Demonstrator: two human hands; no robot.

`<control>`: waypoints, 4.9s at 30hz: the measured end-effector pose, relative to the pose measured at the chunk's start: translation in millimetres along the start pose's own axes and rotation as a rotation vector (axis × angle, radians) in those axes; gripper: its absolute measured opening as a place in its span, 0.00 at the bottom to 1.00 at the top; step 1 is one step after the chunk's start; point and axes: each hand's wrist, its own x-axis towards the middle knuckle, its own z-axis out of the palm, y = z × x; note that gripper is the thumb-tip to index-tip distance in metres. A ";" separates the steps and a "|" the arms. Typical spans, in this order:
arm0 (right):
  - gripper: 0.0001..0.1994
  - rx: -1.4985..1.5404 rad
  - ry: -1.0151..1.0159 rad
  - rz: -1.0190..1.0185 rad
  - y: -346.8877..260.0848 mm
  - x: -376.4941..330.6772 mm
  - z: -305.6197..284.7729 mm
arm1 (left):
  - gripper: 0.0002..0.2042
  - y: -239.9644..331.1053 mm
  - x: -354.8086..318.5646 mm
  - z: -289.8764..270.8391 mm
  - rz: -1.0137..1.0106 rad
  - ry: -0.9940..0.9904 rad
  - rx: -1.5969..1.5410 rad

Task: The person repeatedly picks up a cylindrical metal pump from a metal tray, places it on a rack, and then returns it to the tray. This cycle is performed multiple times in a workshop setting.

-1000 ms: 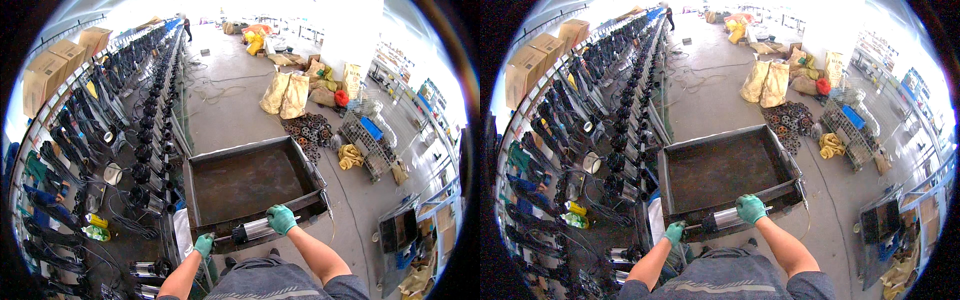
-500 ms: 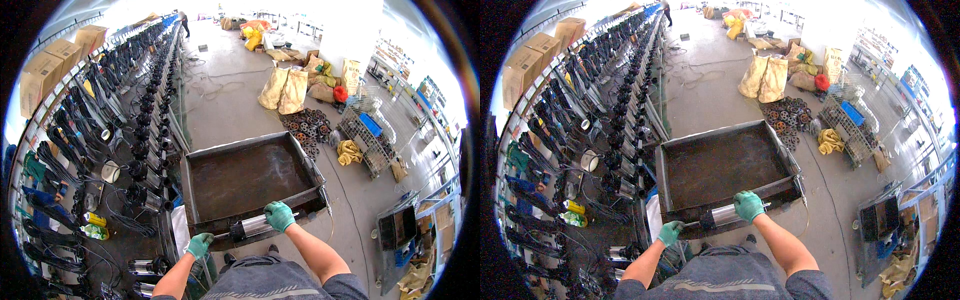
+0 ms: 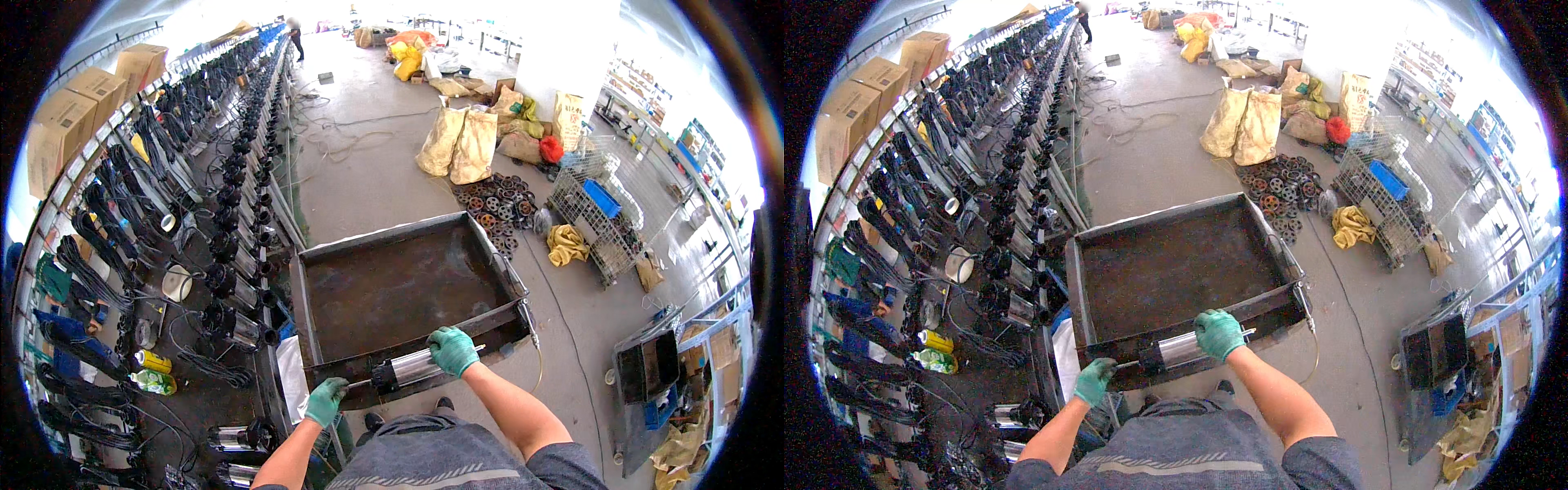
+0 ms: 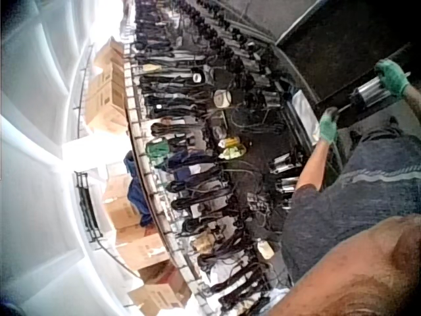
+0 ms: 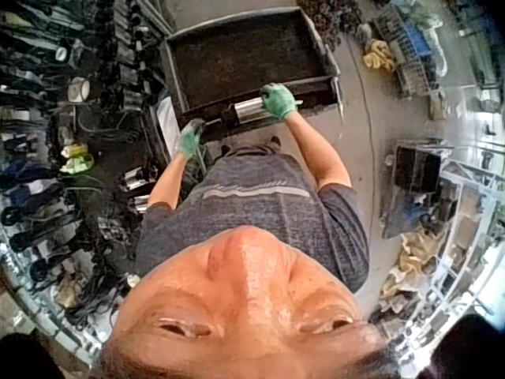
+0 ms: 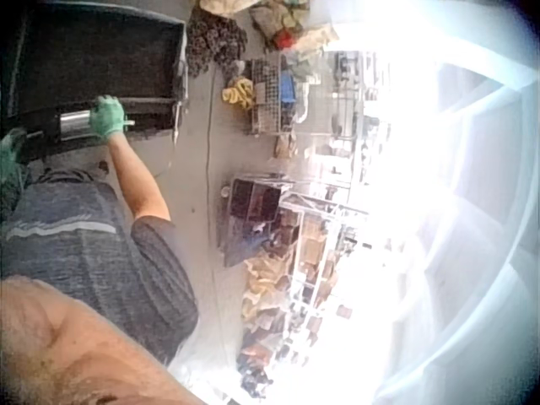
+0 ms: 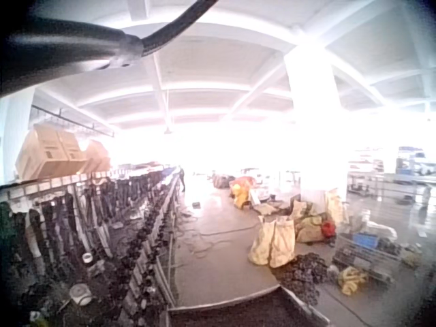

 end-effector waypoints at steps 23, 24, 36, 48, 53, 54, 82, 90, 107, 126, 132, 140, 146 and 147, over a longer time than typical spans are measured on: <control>0.07 0.011 0.021 0.000 3.1 -1.5 -1.3 | 0.17 -8.1 2.8 0.3 -0.354 -0.200 -0.229; 0.07 0.018 0.032 -0.006 3.3 -0.8 -0.7 | 0.15 -9.4 7.1 0.7 -0.551 -0.192 -0.405; 0.07 0.030 0.080 -0.020 4.5 -3.9 -1.5 | 0.12 -18.0 23.8 -18.2 -0.966 0.267 -0.868; 0.07 0.051 0.085 -0.052 6.5 -3.3 -0.9 | 0.19 46.1 8.4 17.1 -0.254 0.267 0.008; 0.14 0.719 0.120 0.333 28.5 -3.4 3.4 | 0.32 126.9 38.4 27.3 -0.146 -0.154 0.454; 0.17 0.828 0.139 0.420 39.1 -4.6 -2.9 | 0.34 133.2 41.2 29.0 -0.163 -0.196 0.473; 0.31 0.440 -0.928 0.753 150.2 -8.3 -26.0 | 0.42 144.4 50.5 44.8 -0.348 -0.321 0.559; 0.09 0.685 -0.945 0.446 169.3 -19.5 -18.3 | 0.42 154.5 51.2 44.3 -0.358 -0.309 0.563; 0.09 1.198 -0.788 0.800 172.3 -43.3 -16.5 | 0.43 138.2 46.1 52.5 -0.377 -0.314 0.561; 0.15 1.413 -0.849 0.441 201.7 -31.5 -8.8 | 0.42 142.4 51.1 55.3 -0.393 -0.328 0.571; 0.23 1.023 -0.963 0.374 146.8 -16.9 -30.6 | 0.42 147.8 46.0 47.1 -0.421 -0.320 0.565; 0.20 0.071 -0.800 0.099 140.8 -14.1 -12.9 | 0.43 130.0 32.8 43.7 -0.321 -0.109 0.628; 0.17 0.941 -0.479 0.577 155.2 -33.8 -0.5 | 0.36 69.1 -15.6 14.2 -0.777 0.098 0.478; 0.17 1.032 -0.469 0.657 158.0 -34.8 0.9 | 0.35 61.2 -22.8 10.1 -0.847 0.090 0.418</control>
